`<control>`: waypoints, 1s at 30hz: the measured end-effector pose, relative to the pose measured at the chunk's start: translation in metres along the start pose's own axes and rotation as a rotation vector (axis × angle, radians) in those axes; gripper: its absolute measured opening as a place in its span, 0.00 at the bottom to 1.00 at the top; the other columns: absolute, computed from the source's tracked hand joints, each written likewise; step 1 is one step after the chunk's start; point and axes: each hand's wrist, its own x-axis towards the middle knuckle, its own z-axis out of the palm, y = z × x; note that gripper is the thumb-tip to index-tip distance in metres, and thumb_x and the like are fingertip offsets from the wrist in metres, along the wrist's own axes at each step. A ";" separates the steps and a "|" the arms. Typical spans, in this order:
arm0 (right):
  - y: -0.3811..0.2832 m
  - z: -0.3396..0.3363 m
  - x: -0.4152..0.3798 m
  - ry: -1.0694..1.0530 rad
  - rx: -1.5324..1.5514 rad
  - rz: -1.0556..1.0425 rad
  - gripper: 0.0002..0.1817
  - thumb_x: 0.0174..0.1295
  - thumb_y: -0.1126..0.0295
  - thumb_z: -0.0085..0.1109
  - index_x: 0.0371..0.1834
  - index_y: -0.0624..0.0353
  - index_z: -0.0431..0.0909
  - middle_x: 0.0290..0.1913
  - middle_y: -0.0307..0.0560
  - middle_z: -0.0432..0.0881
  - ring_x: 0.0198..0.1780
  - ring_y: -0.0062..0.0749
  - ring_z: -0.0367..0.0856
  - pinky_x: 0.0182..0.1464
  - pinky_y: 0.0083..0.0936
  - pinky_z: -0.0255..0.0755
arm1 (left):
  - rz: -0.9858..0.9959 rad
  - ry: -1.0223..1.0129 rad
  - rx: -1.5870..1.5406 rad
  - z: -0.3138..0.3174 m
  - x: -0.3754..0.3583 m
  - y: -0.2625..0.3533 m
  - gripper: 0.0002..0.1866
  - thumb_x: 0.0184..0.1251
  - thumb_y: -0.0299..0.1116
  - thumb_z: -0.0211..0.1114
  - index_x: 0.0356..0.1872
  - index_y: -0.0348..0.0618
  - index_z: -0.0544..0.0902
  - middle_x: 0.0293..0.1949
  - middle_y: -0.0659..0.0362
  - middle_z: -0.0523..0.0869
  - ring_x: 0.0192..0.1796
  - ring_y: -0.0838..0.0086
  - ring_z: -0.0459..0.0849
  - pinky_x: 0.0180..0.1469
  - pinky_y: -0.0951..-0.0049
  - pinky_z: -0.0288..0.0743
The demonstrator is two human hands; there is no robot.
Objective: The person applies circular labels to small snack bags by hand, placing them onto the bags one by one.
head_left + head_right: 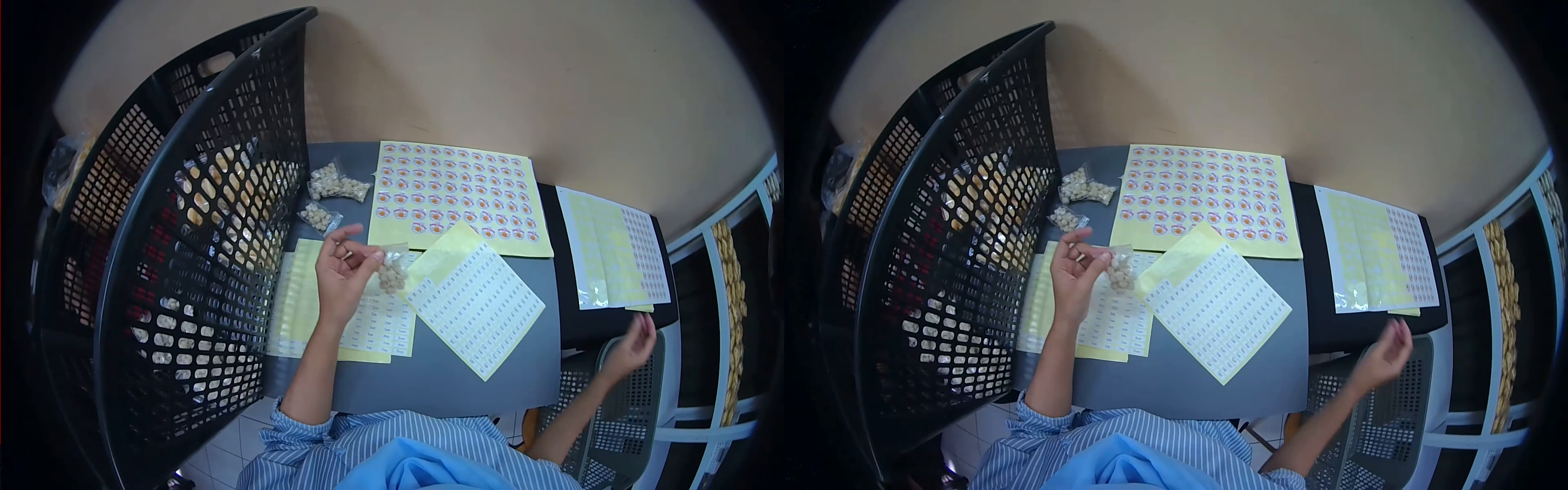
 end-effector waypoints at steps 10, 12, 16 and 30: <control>-0.162 0.144 -0.127 -1.116 0.520 0.102 0.25 0.48 0.69 0.65 0.51 0.61 0.70 0.40 0.48 0.81 0.44 0.32 0.79 0.48 0.28 0.70 | -0.067 -0.130 -0.005 0.011 -0.015 -0.006 0.17 0.54 0.17 0.61 0.45 0.34 0.69 0.34 0.57 0.79 0.42 0.76 0.79 0.44 0.78 0.77; -0.160 0.149 -0.135 -1.098 0.580 0.137 0.24 0.49 0.70 0.64 0.50 0.61 0.71 0.36 0.47 0.82 0.41 0.31 0.80 0.46 0.26 0.71 | -0.106 -0.152 0.035 0.008 -0.017 -0.008 0.18 0.54 0.18 0.62 0.46 0.34 0.69 0.34 0.57 0.78 0.40 0.79 0.78 0.42 0.80 0.75; -0.157 0.144 -0.141 -1.036 0.598 0.225 0.19 0.50 0.76 0.61 0.48 0.64 0.72 0.29 0.45 0.83 0.34 0.26 0.81 0.44 0.25 0.72 | -0.043 -0.150 0.016 0.011 -0.019 -0.015 0.17 0.56 0.23 0.61 0.47 0.36 0.70 0.36 0.59 0.78 0.40 0.79 0.78 0.42 0.78 0.75; -0.152 0.145 -0.143 -0.963 0.662 0.304 0.20 0.50 0.78 0.61 0.48 0.64 0.71 0.29 0.44 0.83 0.33 0.19 0.79 0.39 0.18 0.70 | -0.196 -0.400 0.195 0.012 -0.023 -0.017 0.09 0.59 0.30 0.61 0.36 0.38 0.73 0.32 0.62 0.77 0.35 0.84 0.73 0.39 0.80 0.69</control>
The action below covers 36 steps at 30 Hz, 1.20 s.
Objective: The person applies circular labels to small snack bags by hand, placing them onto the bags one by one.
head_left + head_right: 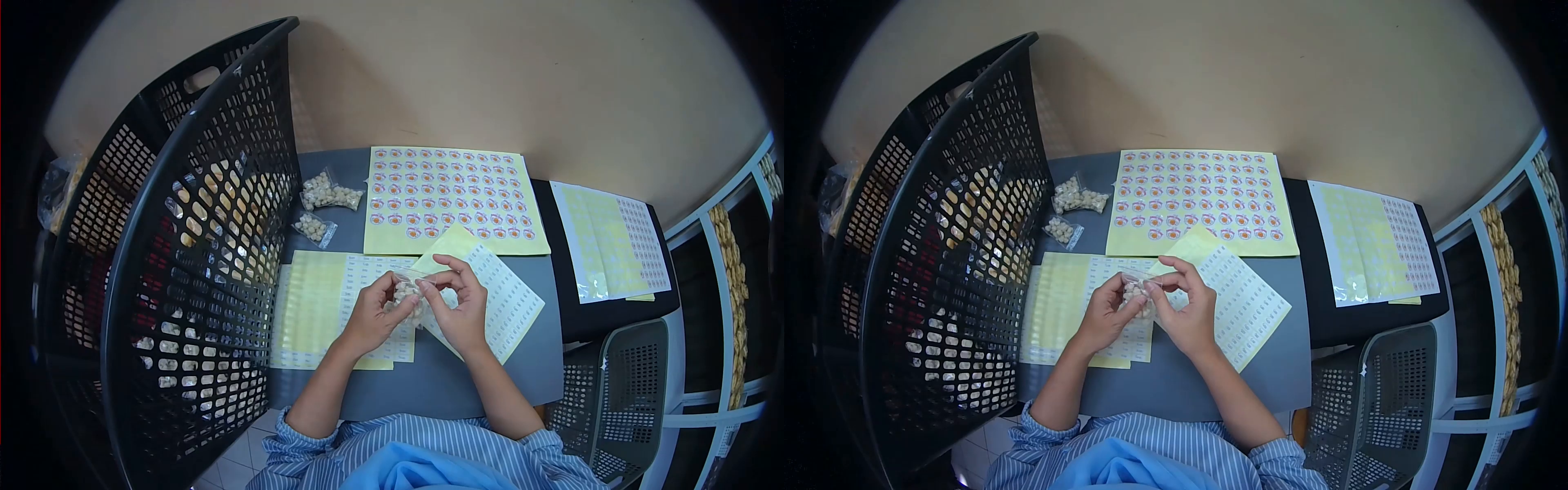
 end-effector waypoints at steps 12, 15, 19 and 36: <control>-0.004 -0.011 0.004 -0.196 -0.088 0.044 0.25 0.48 0.75 0.65 0.51 0.61 0.70 0.27 0.40 0.82 0.29 0.19 0.77 0.35 0.17 0.69 | 0.024 -0.047 -0.244 -0.003 0.000 0.008 0.07 0.62 0.29 0.57 0.38 0.38 0.72 0.37 0.61 0.74 0.43 0.81 0.72 0.45 0.79 0.67; 0.001 -0.008 0.003 -0.153 -0.130 -0.038 0.24 0.47 0.74 0.66 0.50 0.61 0.71 0.29 0.40 0.82 0.28 0.20 0.77 0.35 0.17 0.69 | 0.030 -0.018 -0.221 -0.001 0.000 0.003 0.06 0.63 0.27 0.56 0.38 0.39 0.72 0.36 0.61 0.74 0.42 0.81 0.72 0.45 0.79 0.67; 0.006 -0.004 0.003 -0.147 0.019 -0.033 0.12 0.48 0.75 0.64 0.38 0.63 0.77 0.30 0.43 0.81 0.30 0.23 0.76 0.35 0.19 0.69 | 0.125 0.053 -0.161 0.000 0.001 0.002 0.05 0.62 0.27 0.57 0.37 0.39 0.73 0.36 0.61 0.74 0.40 0.81 0.73 0.43 0.79 0.68; -0.007 -0.017 0.006 -0.195 -0.084 -0.052 0.03 0.49 0.79 0.61 0.28 0.64 0.81 0.30 0.47 0.82 0.32 0.26 0.80 0.35 0.19 0.71 | 0.188 0.053 0.099 -0.013 0.002 0.019 0.03 0.57 0.24 0.60 0.27 0.35 0.79 0.27 0.56 0.81 0.33 0.75 0.80 0.39 0.77 0.71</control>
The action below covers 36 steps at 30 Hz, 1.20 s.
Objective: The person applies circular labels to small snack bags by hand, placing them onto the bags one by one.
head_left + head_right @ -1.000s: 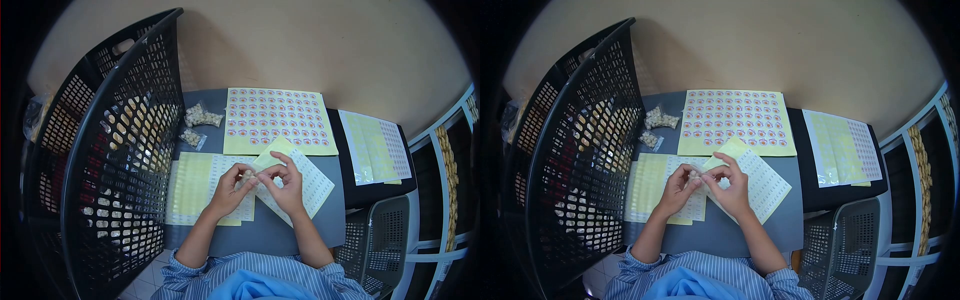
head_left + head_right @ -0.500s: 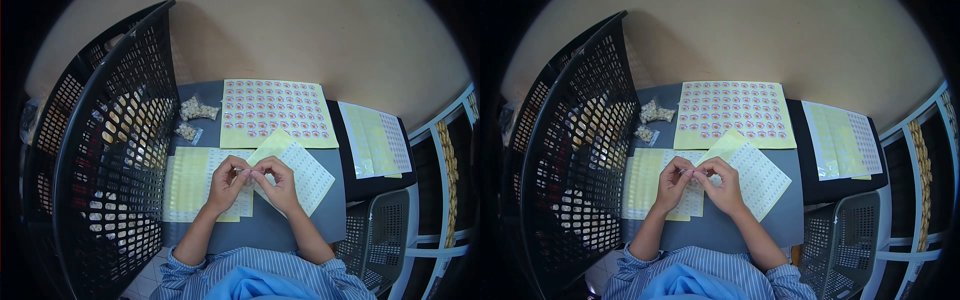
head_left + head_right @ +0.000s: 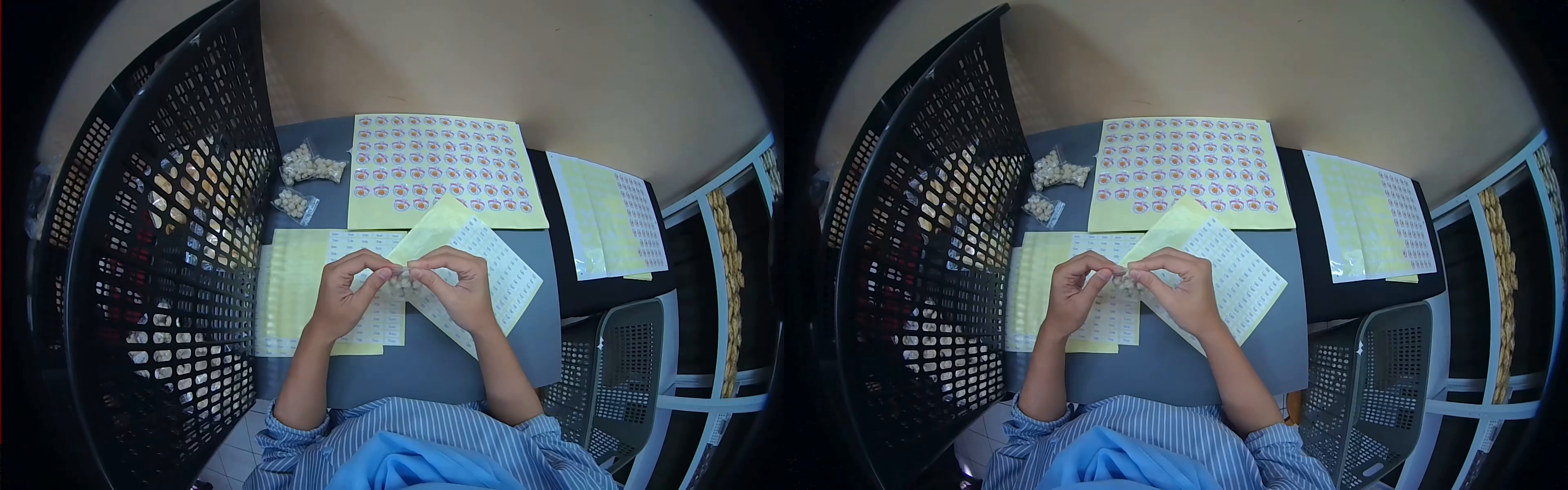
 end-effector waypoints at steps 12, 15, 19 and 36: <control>0.038 -0.072 0.002 0.222 -0.999 0.178 0.26 0.48 0.63 0.64 0.50 0.60 0.70 0.45 0.45 0.74 0.53 0.37 0.66 0.57 0.36 0.50 | -0.050 0.000 0.752 0.001 0.001 -0.004 0.13 0.47 0.34 0.65 0.27 0.37 0.72 0.30 0.58 0.74 0.33 0.65 0.72 0.38 0.69 0.64; 0.031 -0.070 0.003 0.168 -0.938 0.251 0.30 0.45 0.63 0.66 0.52 0.59 0.69 0.42 0.44 0.73 0.51 0.34 0.66 0.55 0.35 0.48 | 0.000 -0.006 0.846 0.009 0.000 -0.005 0.17 0.41 0.37 0.70 0.26 0.39 0.73 0.35 0.59 0.76 0.38 0.67 0.73 0.41 0.70 0.65; 0.033 -0.065 0.001 0.157 -0.918 0.261 0.30 0.45 0.65 0.66 0.54 0.59 0.67 0.41 0.43 0.73 0.50 0.33 0.66 0.53 0.34 0.47 | -0.040 -0.096 0.926 0.010 -0.002 -0.007 0.19 0.38 0.39 0.72 0.28 0.39 0.75 0.41 0.59 0.77 0.43 0.67 0.73 0.43 0.70 0.66; 0.023 -0.072 0.008 0.308 0.217 0.277 0.20 0.55 0.79 0.50 0.53 0.62 0.65 0.35 0.35 0.66 0.33 0.12 0.66 0.34 0.10 0.61 | -0.120 0.216 -0.307 0.004 -0.001 -0.016 0.15 0.51 0.25 0.65 0.29 0.42 0.63 0.45 0.50 0.78 0.47 0.74 0.76 0.46 0.76 0.69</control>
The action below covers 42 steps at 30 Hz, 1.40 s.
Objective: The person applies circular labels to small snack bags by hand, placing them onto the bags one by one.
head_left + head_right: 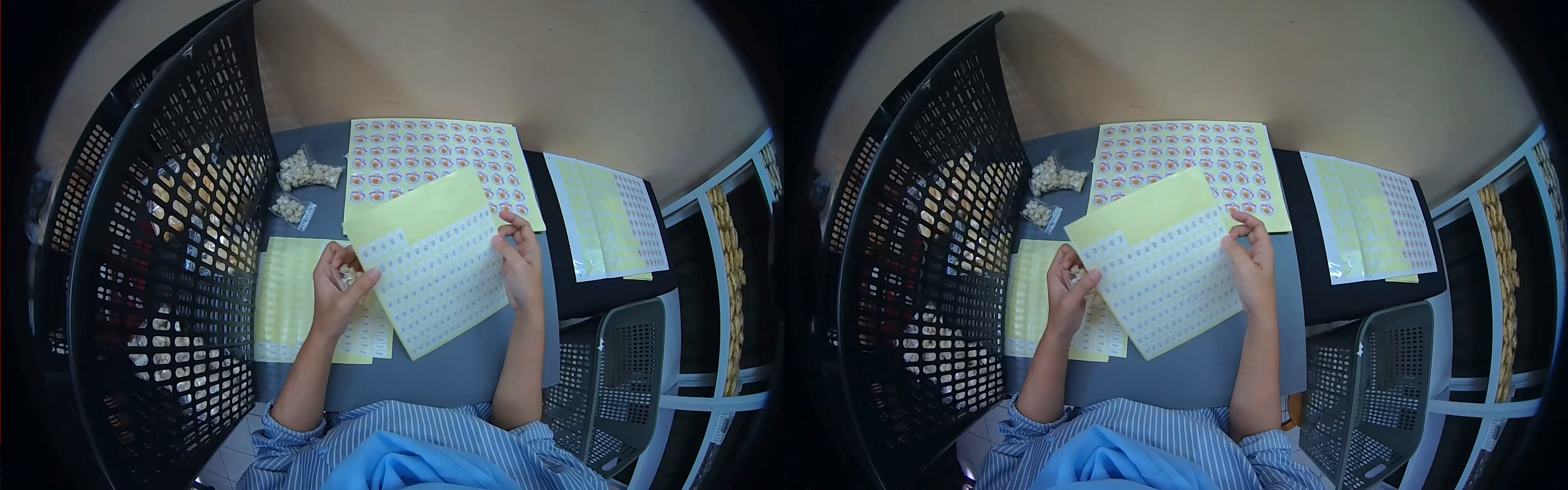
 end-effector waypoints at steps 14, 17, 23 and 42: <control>-0.011 0.059 -0.029 -0.097 -0.905 -0.772 0.12 0.46 0.71 0.63 0.37 0.50 0.81 0.40 0.39 0.76 0.51 0.37 0.69 0.55 0.35 0.55 | -0.114 -0.154 0.110 0.021 -0.014 -0.004 0.22 0.52 0.19 0.60 0.50 0.36 0.66 0.42 0.55 0.78 0.48 0.76 0.77 0.49 0.76 0.70; -0.010 0.058 -0.029 -0.127 -0.919 -0.789 0.12 0.47 0.71 0.63 0.37 0.49 0.82 0.39 0.36 0.77 0.51 0.35 0.70 0.55 0.35 0.54 | -0.116 -0.166 0.121 0.022 -0.014 -0.005 0.22 0.52 0.19 0.59 0.50 0.36 0.66 0.42 0.55 0.77 0.48 0.76 0.76 0.50 0.75 0.69; -0.004 0.058 -0.028 -0.143 -0.895 -0.809 0.10 0.46 0.72 0.63 0.34 0.49 0.82 0.34 0.33 0.79 0.48 0.31 0.74 0.57 0.35 0.53 | -0.094 -0.181 0.168 0.021 -0.014 -0.007 0.22 0.51 0.19 0.59 0.49 0.36 0.66 0.43 0.55 0.77 0.48 0.77 0.75 0.50 0.76 0.68; -0.002 0.060 -0.028 -0.092 -0.873 -0.770 0.06 0.45 0.72 0.65 0.27 0.49 0.81 0.33 0.31 0.81 0.47 0.28 0.77 0.62 0.41 0.49 | -0.075 -0.189 0.233 0.020 -0.013 -0.008 0.22 0.49 0.18 0.61 0.48 0.37 0.66 0.40 0.58 0.77 0.44 0.79 0.76 0.45 0.78 0.70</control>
